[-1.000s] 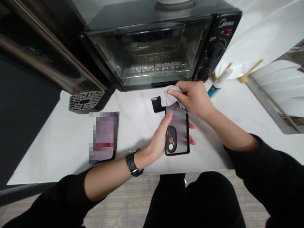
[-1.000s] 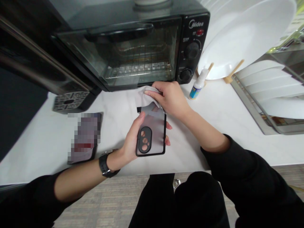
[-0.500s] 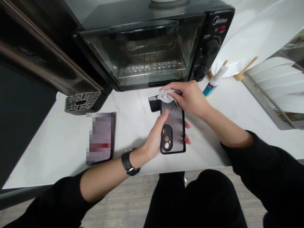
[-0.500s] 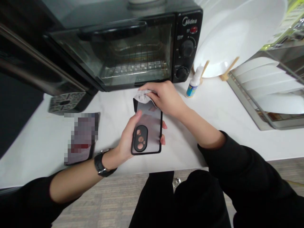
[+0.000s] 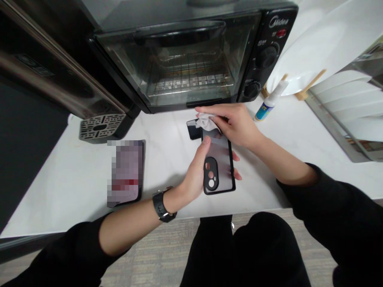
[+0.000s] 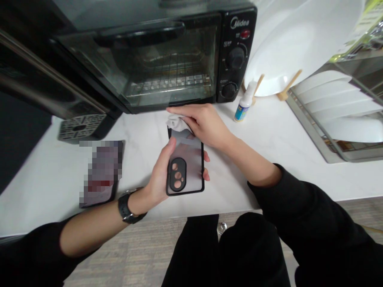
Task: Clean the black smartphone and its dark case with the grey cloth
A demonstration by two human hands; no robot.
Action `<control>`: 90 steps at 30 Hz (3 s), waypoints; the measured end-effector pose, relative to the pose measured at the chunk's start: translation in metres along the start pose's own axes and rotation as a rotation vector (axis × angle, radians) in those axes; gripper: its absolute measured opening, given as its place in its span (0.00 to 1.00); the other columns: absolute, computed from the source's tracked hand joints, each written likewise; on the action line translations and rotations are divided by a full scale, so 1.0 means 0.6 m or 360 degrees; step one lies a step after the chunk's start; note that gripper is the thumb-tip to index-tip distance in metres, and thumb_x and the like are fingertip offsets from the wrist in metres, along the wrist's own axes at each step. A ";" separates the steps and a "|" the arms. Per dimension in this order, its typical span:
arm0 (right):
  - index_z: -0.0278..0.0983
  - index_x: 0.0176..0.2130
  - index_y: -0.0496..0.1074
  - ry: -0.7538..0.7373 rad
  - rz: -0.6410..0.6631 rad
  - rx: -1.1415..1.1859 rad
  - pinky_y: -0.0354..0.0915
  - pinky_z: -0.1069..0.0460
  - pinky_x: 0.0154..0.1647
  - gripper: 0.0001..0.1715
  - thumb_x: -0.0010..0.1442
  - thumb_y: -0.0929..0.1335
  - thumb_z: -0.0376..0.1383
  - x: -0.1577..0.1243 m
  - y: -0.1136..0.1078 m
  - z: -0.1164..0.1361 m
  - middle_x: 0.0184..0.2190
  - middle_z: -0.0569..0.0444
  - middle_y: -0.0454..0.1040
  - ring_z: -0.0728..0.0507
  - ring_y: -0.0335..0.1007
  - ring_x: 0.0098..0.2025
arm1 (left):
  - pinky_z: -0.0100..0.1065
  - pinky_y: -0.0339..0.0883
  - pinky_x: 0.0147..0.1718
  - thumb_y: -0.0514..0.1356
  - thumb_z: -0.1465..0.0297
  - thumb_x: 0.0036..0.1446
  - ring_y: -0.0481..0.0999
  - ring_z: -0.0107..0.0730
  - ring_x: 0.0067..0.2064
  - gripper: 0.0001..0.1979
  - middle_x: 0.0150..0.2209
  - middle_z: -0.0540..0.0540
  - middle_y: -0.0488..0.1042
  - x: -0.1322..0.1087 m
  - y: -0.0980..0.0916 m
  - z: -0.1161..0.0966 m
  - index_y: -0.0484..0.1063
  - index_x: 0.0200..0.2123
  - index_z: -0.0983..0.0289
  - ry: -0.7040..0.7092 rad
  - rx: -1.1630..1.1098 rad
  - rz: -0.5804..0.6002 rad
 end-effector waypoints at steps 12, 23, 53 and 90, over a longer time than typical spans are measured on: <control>0.37 0.49 0.81 -0.0074 0.0030 -0.0006 0.67 0.50 0.49 0.18 0.73 0.62 0.35 0.000 0.004 0.007 0.46 0.49 0.84 0.43 0.79 0.48 | 0.34 0.74 0.25 0.53 0.36 0.62 0.82 0.39 0.28 0.36 0.33 0.58 0.80 -0.007 0.000 0.006 0.75 0.41 0.66 0.0032 0.0058 -0.0135; 0.39 0.17 0.59 0.0350 -0.0120 -0.0463 0.47 0.48 0.28 0.40 0.69 0.66 0.60 0.000 -0.010 -0.006 0.15 0.59 0.55 0.50 0.47 0.21 | 0.32 0.73 0.26 0.51 0.35 0.63 0.80 0.37 0.27 0.38 0.29 0.57 0.80 -0.013 0.001 0.013 0.76 0.44 0.65 0.0070 0.0177 -0.0143; 0.38 0.29 0.77 0.0260 -0.0104 -0.0155 0.66 0.49 0.32 0.16 0.66 0.72 0.43 0.001 -0.019 -0.002 0.25 0.54 0.76 0.45 0.69 0.27 | 0.36 0.76 0.27 0.54 0.39 0.64 0.84 0.41 0.30 0.33 0.40 0.57 0.82 -0.018 -0.001 0.009 0.73 0.52 0.62 0.0014 0.0058 0.0046; 0.35 0.24 0.74 0.0115 -0.0176 -0.0089 0.59 0.52 0.30 0.24 0.69 0.70 0.43 0.005 -0.012 0.003 0.19 0.59 0.68 0.51 0.62 0.25 | 0.30 0.69 0.22 0.49 0.31 0.59 0.76 0.34 0.24 0.43 0.27 0.60 0.81 -0.028 0.007 0.007 0.78 0.43 0.66 0.0106 0.0362 -0.0277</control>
Point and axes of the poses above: each hand's wrist, its own x-axis towards the middle knuckle, its own y-axis out of the palm, z = x × y, the point moved 2 cm from there along x, towards the middle knuckle
